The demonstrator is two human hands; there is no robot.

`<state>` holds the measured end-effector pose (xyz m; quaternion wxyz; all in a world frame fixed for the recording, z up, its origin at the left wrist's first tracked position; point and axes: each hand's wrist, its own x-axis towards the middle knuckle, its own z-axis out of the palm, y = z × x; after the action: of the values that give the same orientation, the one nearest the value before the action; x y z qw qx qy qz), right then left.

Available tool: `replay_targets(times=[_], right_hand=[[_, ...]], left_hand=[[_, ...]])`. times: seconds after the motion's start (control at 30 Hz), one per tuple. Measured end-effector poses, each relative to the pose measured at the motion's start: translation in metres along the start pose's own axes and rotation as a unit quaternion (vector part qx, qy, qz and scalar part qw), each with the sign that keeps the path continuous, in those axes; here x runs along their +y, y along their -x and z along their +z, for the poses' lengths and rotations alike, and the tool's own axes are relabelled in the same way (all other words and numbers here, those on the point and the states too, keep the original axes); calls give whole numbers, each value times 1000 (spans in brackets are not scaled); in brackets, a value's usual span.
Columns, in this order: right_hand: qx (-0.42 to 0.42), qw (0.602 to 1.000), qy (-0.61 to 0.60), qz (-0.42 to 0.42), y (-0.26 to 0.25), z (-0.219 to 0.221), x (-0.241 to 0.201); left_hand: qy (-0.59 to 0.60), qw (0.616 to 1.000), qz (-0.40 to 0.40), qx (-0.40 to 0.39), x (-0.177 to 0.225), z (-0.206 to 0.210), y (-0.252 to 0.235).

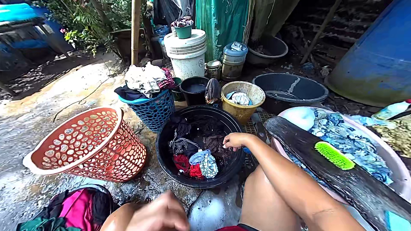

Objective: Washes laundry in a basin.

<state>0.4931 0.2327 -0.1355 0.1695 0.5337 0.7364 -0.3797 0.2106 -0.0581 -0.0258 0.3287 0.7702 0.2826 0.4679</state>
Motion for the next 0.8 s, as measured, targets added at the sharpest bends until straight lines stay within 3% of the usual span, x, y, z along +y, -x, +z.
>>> replay_targets(times=[0.07,0.13,0.23,0.4,0.5,0.53,0.6,0.73,0.8], right_hand=[[0,1000,-11,2,0,0,2],[2,1000,-25,8,0,1,3],[9,999,-36,18,2,3,6],[8,998,-41,35,5,6,9],[1,998,-37,46,4,7,13],[0,998,-35,49,5,6,14],[4,998,-36,50,7,5,15],[15,998,-49,44,12,5,13],[11,998,-46,41,13,4,13]], left_hand=[[-137,987,-34,79,-30,-33,-40],[-216,955,-123,160,-59,-59,-76],[-235,907,-312,156,-96,-97,-114],[-314,827,-465,17,-190,-140,-86],[-355,711,-571,-209,-232,-148,-55],[-338,678,-609,-236,-236,-146,-52],[-316,680,-630,-204,-237,-148,-54],[-348,756,-540,-129,-224,-153,-72],[-323,771,-540,-101,-214,-149,-76]])
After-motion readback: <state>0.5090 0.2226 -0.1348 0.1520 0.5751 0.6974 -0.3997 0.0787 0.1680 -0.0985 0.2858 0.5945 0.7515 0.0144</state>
